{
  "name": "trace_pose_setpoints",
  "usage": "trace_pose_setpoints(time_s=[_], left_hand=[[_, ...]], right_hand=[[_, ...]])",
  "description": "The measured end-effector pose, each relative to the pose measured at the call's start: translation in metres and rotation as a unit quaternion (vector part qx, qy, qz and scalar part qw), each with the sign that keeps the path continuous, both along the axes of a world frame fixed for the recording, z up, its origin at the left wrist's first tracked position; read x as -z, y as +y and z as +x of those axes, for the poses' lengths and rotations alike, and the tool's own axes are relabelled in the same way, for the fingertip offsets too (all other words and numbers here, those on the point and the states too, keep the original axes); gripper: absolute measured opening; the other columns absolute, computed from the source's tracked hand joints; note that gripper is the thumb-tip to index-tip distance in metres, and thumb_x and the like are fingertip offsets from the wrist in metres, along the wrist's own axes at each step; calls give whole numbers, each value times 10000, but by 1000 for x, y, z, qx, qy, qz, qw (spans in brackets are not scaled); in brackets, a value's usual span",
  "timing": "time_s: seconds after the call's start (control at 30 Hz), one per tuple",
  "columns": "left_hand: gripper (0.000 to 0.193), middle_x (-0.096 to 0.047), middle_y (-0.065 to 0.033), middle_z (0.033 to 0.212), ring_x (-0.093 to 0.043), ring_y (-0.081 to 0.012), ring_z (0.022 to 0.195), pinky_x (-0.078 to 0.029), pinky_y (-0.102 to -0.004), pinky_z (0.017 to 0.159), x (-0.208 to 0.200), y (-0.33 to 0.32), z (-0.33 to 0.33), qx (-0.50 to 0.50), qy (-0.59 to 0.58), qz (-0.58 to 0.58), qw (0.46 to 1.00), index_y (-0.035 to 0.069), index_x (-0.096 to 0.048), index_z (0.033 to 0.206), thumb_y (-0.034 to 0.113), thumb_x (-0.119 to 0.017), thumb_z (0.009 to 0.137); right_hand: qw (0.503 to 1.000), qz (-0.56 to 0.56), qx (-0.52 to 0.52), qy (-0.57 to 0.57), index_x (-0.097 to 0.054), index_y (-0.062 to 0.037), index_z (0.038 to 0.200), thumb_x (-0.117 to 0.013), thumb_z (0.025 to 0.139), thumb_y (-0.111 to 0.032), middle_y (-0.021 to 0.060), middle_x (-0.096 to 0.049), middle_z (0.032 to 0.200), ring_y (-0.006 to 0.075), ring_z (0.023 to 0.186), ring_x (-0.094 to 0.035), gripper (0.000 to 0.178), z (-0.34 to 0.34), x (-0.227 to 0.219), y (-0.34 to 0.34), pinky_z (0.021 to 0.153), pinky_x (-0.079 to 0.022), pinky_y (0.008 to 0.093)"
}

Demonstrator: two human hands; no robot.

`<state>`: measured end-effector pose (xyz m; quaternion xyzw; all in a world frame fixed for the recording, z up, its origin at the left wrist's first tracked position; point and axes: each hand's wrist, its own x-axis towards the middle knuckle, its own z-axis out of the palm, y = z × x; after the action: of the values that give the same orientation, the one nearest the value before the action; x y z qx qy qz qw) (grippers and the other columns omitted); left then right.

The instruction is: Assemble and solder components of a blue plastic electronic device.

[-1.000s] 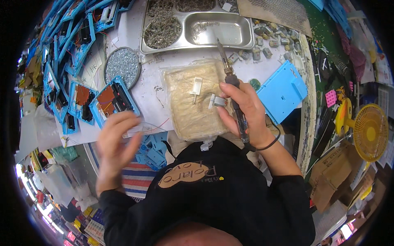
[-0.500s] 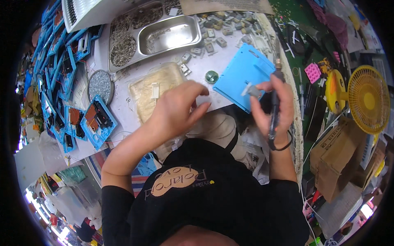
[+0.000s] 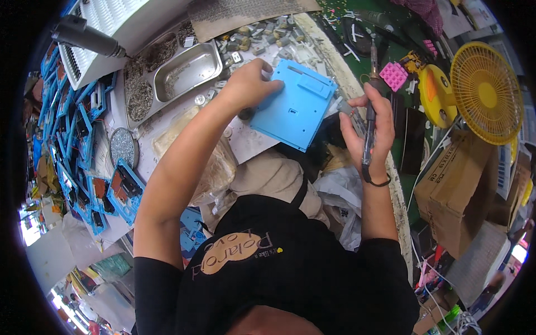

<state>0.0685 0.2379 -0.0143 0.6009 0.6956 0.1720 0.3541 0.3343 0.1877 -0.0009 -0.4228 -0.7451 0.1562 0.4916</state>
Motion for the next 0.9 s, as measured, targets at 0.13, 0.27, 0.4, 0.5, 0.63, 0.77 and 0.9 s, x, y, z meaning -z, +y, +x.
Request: trace_pose_setpoints(time_s=[0.13,0.27,0.4,0.5,0.63,0.77,0.9], left_hand=[[427,-742,-165,969,-720,-231,859,-560,-352,805,3,-5,-1,16,-97,-10,995,-46,-709,1106,288,-774,848],[295,-702,-120,861,-666,-181,745,-518,-329,671,-65,-54,-3,53,-131,85,986,-35,-702,1055,201,-740,883],[203,-648,-158,921,-657,-323,743,-517,-390,663,-130,-137,-17,103,-73,213,969,34,-705,1003,66,-745,806],[343,-631,-93,930,-620,-244,682,-495,-335,589,-126,-194,-39,127,-41,300,945,91,-739,1039,6,-768,708],[372,-633,-80,931,-598,-196,662,-485,-311,567,-109,-258,-62,97,-8,313,945,98,-765,1009,-10,-753,653],[345,-640,-91,939,-597,-197,660,-477,-298,573,-87,-301,-70,7,-9,333,943,93,-774,961,-25,-739,639],[299,-638,-106,940,-596,-204,695,-463,-296,586,-70,-322,-69,-73,0,349,934,81,-770,946,-22,-744,666]], right_hand=[[1000,5,8,3,-554,-37,1384,-789,733,58,94,-638,1006,204,954,-647,698,4,1,8,908,-488,322],[997,-16,42,63,-557,-17,1376,-774,754,67,85,-638,1077,178,985,-640,664,7,-1,14,942,-482,317],[998,-15,32,58,-567,-38,1372,-767,758,64,79,-633,1058,182,959,-639,654,2,10,24,920,-487,307],[999,-27,-26,-12,-584,-76,1366,-763,759,46,90,-629,985,219,905,-643,645,-20,23,21,816,-514,318],[992,-42,-112,-51,-590,-81,1358,-750,769,57,97,-617,963,240,858,-634,626,-57,39,13,751,-517,327],[985,-49,-153,-70,-580,-83,1369,-760,765,59,88,-621,969,226,865,-627,646,-80,52,20,756,-515,328],[982,-57,-165,-65,-577,-76,1373,-775,764,43,100,-630,1014,226,900,-635,652,-88,47,27,789,-518,323]])
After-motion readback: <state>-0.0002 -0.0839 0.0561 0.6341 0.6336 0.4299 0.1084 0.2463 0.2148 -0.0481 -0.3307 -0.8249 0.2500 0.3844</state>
